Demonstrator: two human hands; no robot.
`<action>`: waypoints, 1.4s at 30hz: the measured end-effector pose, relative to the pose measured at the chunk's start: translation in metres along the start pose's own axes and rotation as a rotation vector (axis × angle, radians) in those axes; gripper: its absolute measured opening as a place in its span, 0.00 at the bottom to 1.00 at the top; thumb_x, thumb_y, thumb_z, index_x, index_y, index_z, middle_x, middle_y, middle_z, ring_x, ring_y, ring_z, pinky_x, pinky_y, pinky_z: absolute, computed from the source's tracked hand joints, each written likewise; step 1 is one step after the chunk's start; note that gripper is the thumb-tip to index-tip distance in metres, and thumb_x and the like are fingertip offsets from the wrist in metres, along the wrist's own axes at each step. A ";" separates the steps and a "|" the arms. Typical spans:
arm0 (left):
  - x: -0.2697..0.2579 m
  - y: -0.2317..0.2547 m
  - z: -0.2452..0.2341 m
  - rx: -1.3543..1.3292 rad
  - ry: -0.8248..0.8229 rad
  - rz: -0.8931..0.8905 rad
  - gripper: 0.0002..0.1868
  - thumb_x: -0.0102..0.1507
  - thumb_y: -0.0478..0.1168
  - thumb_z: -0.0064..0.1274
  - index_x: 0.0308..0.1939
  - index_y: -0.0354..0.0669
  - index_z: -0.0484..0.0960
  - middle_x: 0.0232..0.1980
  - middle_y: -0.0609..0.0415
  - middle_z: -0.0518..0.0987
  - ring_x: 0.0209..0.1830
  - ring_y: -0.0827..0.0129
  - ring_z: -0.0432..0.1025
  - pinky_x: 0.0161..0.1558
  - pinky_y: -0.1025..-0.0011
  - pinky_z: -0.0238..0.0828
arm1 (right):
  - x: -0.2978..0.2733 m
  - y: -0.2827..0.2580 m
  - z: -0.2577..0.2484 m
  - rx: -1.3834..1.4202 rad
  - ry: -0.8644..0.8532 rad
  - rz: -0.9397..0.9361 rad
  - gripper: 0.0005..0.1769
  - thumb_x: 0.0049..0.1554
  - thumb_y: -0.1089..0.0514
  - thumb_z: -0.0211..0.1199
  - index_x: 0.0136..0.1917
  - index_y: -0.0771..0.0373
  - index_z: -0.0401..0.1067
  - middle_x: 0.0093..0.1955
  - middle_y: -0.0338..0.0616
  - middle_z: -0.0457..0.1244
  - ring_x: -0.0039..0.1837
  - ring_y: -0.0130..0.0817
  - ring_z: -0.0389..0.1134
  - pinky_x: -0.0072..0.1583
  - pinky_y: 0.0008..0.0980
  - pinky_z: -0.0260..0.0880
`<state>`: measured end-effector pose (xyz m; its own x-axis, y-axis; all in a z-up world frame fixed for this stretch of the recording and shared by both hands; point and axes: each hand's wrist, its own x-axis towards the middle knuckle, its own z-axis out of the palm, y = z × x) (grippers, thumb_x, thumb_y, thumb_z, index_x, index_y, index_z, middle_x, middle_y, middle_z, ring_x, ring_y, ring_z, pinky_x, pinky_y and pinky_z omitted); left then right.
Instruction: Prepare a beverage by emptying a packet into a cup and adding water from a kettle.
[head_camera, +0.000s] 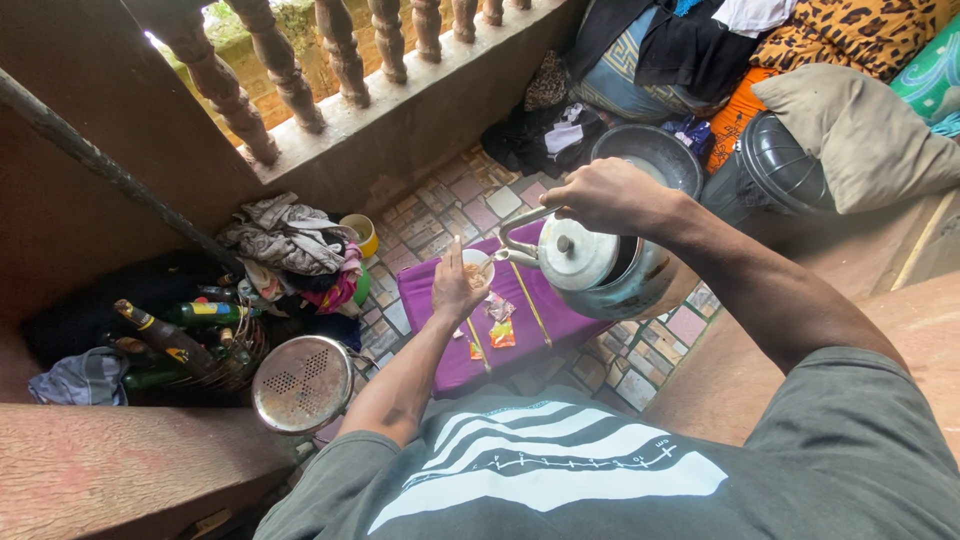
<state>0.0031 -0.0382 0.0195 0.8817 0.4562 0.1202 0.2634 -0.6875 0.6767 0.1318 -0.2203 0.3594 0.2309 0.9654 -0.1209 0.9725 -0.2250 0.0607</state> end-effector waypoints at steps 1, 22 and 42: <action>-0.001 0.001 0.000 -0.003 -0.002 0.000 0.67 0.46 0.47 0.75 0.79 0.40 0.46 0.65 0.41 0.68 0.61 0.50 0.67 0.62 0.59 0.71 | -0.001 0.000 0.000 0.000 -0.003 0.002 0.13 0.59 0.48 0.63 0.57 0.49 0.77 0.40 0.46 0.71 0.43 0.46 0.74 0.43 0.46 0.74; -0.011 -0.006 0.005 -0.026 0.012 0.084 0.61 0.45 0.47 0.72 0.77 0.36 0.54 0.63 0.38 0.69 0.61 0.48 0.68 0.63 0.57 0.70 | -0.012 -0.008 -0.004 -0.044 0.011 0.016 0.13 0.58 0.49 0.64 0.56 0.49 0.79 0.37 0.47 0.71 0.38 0.44 0.74 0.40 0.44 0.73; -0.014 -0.002 -0.002 -0.034 -0.007 0.041 0.62 0.45 0.48 0.73 0.78 0.39 0.54 0.63 0.38 0.69 0.62 0.48 0.67 0.63 0.58 0.69 | -0.019 -0.010 0.000 -0.006 0.083 0.002 0.15 0.58 0.52 0.65 0.58 0.55 0.78 0.38 0.48 0.70 0.39 0.44 0.73 0.41 0.44 0.72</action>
<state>-0.0106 -0.0421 0.0174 0.8944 0.4236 0.1431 0.2138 -0.6863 0.6952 0.1175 -0.2365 0.3615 0.2289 0.9727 -0.0378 0.9718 -0.2261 0.0669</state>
